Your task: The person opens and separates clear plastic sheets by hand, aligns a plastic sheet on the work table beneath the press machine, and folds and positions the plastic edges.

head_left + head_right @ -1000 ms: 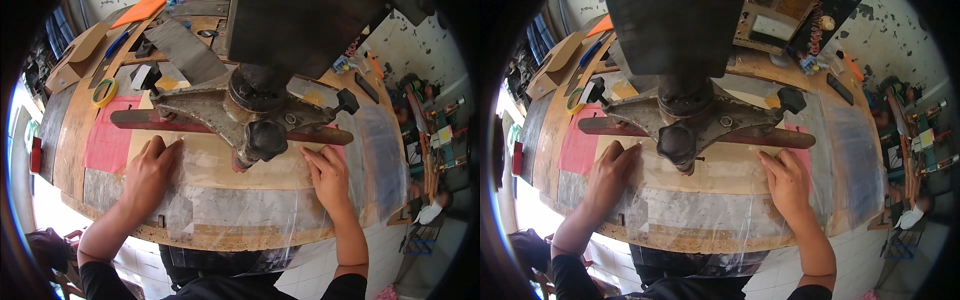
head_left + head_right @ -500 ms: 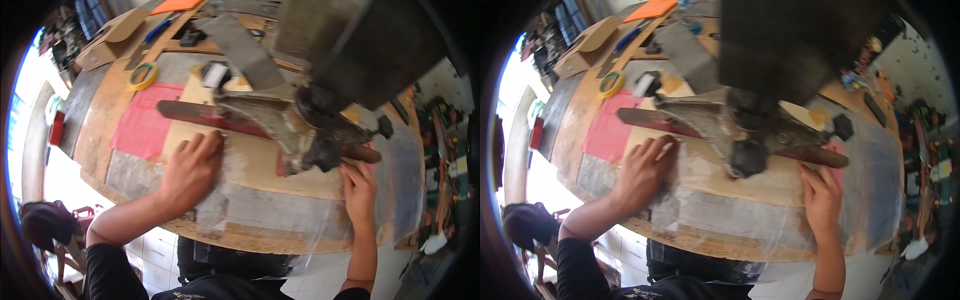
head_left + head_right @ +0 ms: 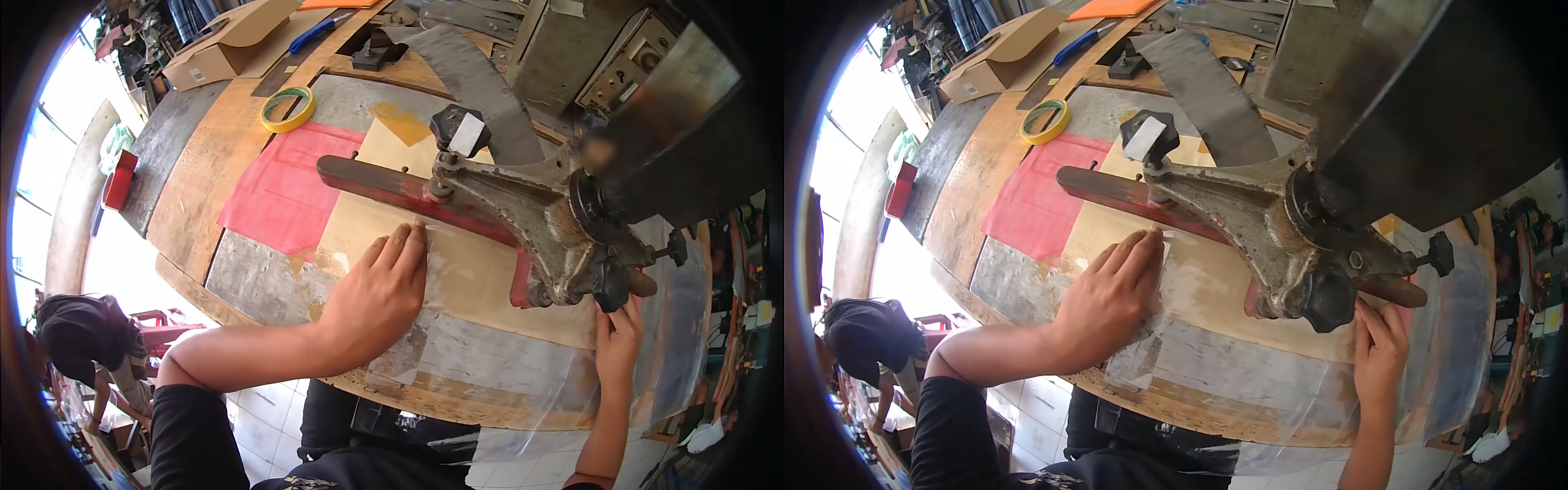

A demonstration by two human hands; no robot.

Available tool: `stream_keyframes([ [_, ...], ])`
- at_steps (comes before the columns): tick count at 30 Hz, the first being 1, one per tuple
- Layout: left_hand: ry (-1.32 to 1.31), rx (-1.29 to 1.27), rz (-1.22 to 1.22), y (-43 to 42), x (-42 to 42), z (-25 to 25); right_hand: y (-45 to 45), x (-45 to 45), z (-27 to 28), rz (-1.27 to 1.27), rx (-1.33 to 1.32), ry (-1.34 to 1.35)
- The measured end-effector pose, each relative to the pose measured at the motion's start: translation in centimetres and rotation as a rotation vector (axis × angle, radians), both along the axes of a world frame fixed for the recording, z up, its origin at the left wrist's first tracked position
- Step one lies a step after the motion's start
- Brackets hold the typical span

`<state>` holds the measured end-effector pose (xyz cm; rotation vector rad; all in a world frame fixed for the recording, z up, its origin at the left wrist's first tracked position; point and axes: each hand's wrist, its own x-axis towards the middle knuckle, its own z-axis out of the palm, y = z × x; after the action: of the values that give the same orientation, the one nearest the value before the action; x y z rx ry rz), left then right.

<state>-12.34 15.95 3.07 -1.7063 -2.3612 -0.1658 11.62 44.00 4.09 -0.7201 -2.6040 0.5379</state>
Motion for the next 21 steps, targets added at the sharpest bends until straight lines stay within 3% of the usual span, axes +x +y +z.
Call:
stream_keyframes([
  [5, -0.006, -0.026, -0.007, -0.1, -0.1, 0.1, 0.6, 0.8, -1.1, -0.023, 0.122, -0.063],
  [19, -0.059, -0.027, -0.011, -0.4, -0.2, 0.0, 0.6, 1.0, -1.5, -0.039, 0.120, -0.055],
  [21, 0.034, -0.006, -0.049, -0.4, -0.5, -0.3, 0.6, 1.0, -1.4, -0.044, 0.118, -0.053],
])
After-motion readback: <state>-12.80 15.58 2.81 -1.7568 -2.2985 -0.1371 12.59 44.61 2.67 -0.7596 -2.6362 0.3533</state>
